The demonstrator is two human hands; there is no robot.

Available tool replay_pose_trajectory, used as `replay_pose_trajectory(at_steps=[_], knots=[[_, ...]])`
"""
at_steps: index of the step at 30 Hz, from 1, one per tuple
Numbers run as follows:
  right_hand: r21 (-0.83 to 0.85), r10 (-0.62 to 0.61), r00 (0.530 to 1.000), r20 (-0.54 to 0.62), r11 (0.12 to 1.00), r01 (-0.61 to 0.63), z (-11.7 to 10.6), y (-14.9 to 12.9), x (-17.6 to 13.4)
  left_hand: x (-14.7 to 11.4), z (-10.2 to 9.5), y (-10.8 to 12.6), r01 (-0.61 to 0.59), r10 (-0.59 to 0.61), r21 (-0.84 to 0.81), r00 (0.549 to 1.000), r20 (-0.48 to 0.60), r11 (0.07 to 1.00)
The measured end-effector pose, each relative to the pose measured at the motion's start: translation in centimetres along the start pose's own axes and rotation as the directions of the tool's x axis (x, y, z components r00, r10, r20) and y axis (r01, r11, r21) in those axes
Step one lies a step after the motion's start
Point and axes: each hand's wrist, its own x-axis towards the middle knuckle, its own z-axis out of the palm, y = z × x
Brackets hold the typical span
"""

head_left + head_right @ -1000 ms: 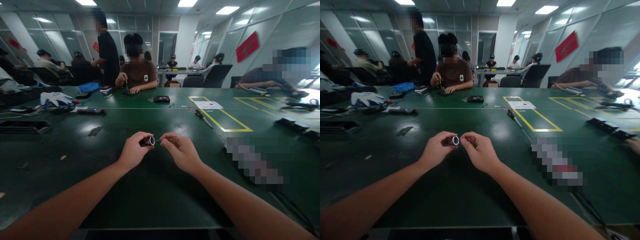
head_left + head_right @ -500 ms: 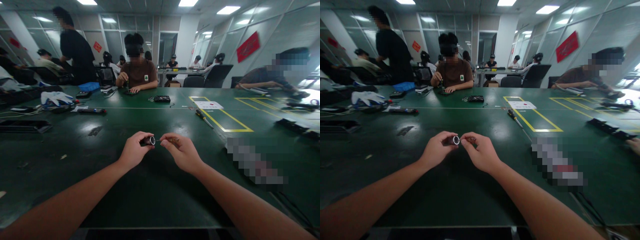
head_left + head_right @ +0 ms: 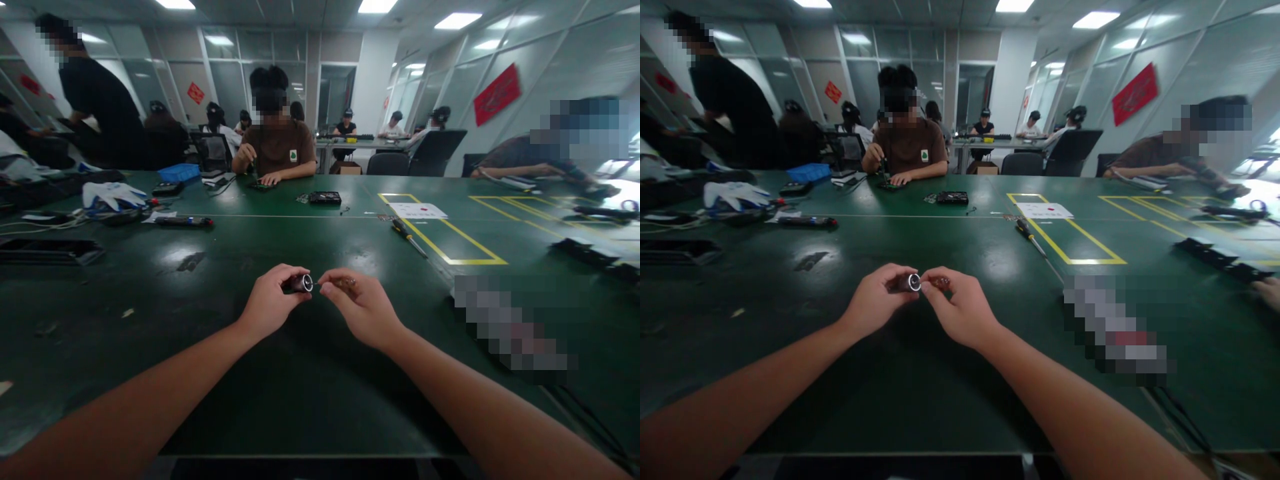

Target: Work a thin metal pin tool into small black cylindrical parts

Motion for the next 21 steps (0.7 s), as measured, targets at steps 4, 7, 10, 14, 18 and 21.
replay_pose_trajectory(at_steps=[4,7,10,14,18,21], knots=[[0.143,0.067,0.997,-0.042,0.988,-0.06,-0.1,0.2,0.5,0.0,0.0,0.2,0.016,-0.016,-0.004,1.0,-0.006,1.0],[0.37,0.18,0.982,-0.063,0.918,-0.145,-0.1,0.8,1.1,0.0,0.0,0.5,0.027,-0.027,-0.003,1.0,0.001,1.0],[0.55,0.284,0.957,-0.053,0.809,-0.209,0.0,1.5,1.5,-0.1,0.0,0.8,0.039,-0.039,-0.011,0.999,0.002,0.999],[0.608,0.32,0.947,-0.032,0.758,-0.236,0.0,1.7,1.6,-0.1,0.0,0.7,0.023,-0.023,0.0,1.0,-0.002,1.0],[0.549,0.263,0.965,-0.016,0.809,-0.211,-0.1,1.5,1.5,0.0,-0.1,0.6,0.02,-0.02,0.005,1.0,-0.006,1.0],[0.553,0.274,0.961,-0.03,0.806,-0.212,-0.2,1.5,1.5,0.1,-0.1,0.7,0.025,-0.025,0.012,1.0,-0.004,1.0]])
